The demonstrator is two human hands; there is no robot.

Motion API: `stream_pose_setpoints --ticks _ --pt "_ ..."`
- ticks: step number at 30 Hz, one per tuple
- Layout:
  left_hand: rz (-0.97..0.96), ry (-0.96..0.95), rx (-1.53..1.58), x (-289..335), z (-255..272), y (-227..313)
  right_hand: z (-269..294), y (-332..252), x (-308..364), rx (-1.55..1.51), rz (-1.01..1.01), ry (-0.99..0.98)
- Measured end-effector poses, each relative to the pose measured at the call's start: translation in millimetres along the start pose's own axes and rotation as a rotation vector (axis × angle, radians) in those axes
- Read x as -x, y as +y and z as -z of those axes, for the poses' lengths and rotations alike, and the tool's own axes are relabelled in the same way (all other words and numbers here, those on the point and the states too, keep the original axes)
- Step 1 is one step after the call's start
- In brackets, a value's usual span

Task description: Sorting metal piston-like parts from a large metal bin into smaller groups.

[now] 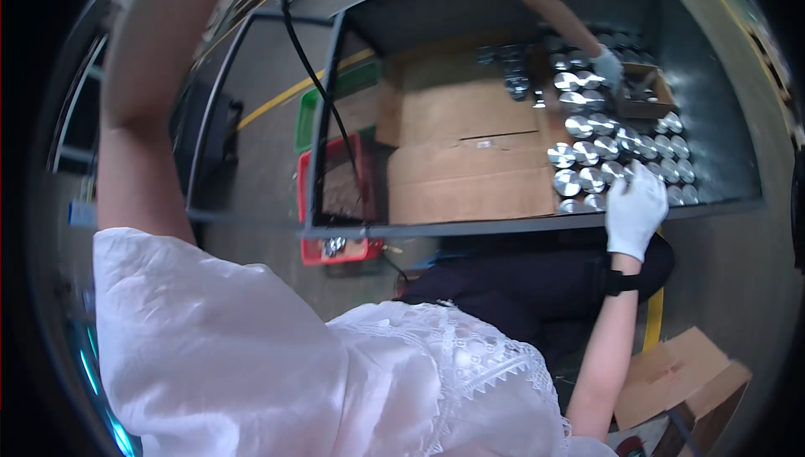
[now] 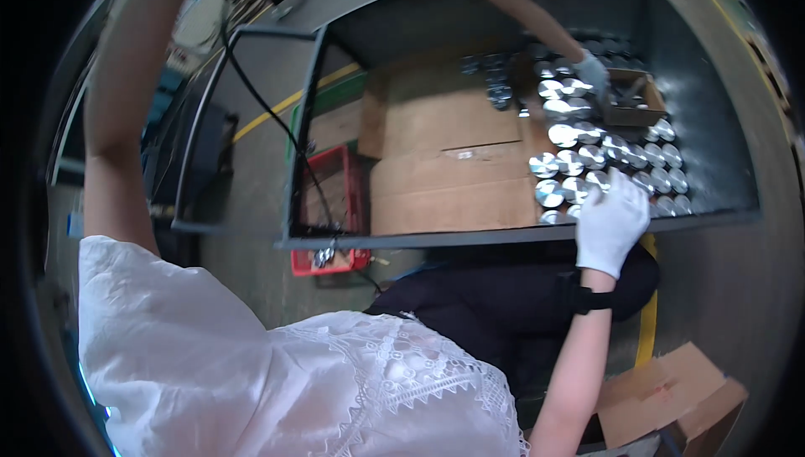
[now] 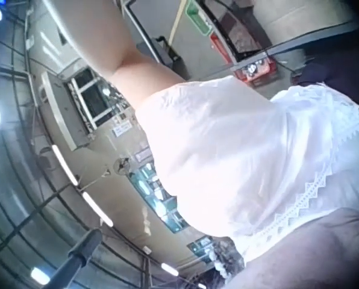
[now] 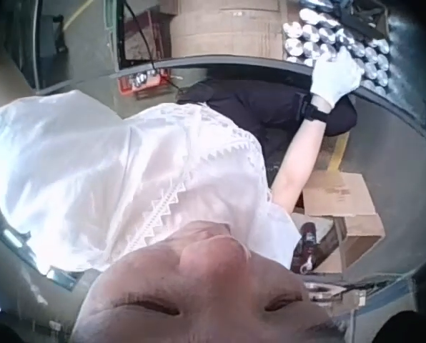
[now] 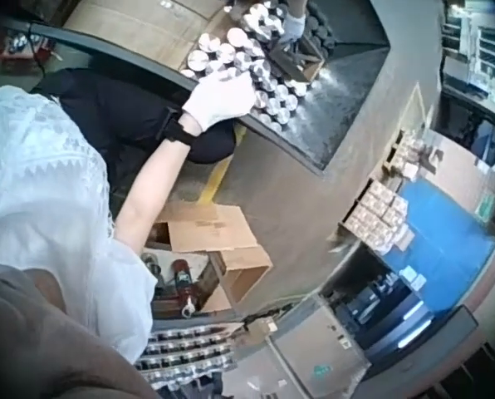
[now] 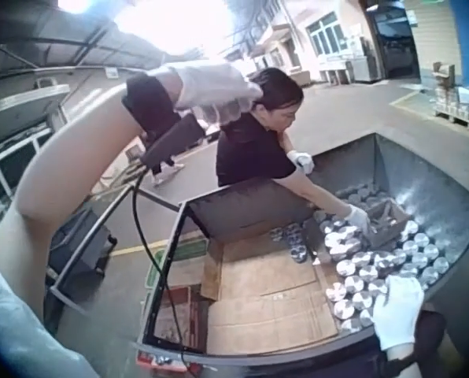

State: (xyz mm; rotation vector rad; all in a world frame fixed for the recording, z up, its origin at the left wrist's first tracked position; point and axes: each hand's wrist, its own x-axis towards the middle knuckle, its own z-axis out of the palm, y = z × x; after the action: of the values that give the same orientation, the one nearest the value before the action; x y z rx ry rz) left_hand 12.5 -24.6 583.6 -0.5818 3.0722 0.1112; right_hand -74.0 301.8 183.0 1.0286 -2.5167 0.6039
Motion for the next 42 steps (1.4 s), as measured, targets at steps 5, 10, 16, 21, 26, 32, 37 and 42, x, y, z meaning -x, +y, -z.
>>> stream_pose_setpoints --ticks 5,10,16,21,26,32,37,42 --pt "-0.498 0.098 -0.406 -109.3 -194.3 -37.9 13.1 -14.4 -2.8 -0.052 -0.08 0.022" --pt "-0.495 -0.511 -0.221 -145.3 -400.4 11.8 8.8 -4.5 6.7 -0.174 -0.122 -0.04" --pt "-0.191 -0.437 0.33 -162.7 -604.8 100.4 16.1 0.0 4.4 -0.175 -0.181 -0.122" --pt "-0.006 -0.113 0.589 -191.7 -644.0 172.3 12.8 0.1 3.8 -0.186 -0.21 -0.18" --pt "0.027 -0.071 0.576 -218.7 -664.7 198.0 10.0 -2.5 5.6 -0.237 -0.26 -0.156" --pt "-0.225 -0.038 0.692 -183.8 -643.6 162.0 11.6 0.5 3.8 -0.233 -0.229 -0.172" --pt "-0.449 -0.02 1.175 -82.6 -452.0 136.5 15.3 1.1 5.4 -0.279 -0.145 -0.071" --pt "-0.573 0.026 0.905 11.3 -333.5 115.2 39.7 -19.1 21.4 -1.312 -0.536 -0.118"
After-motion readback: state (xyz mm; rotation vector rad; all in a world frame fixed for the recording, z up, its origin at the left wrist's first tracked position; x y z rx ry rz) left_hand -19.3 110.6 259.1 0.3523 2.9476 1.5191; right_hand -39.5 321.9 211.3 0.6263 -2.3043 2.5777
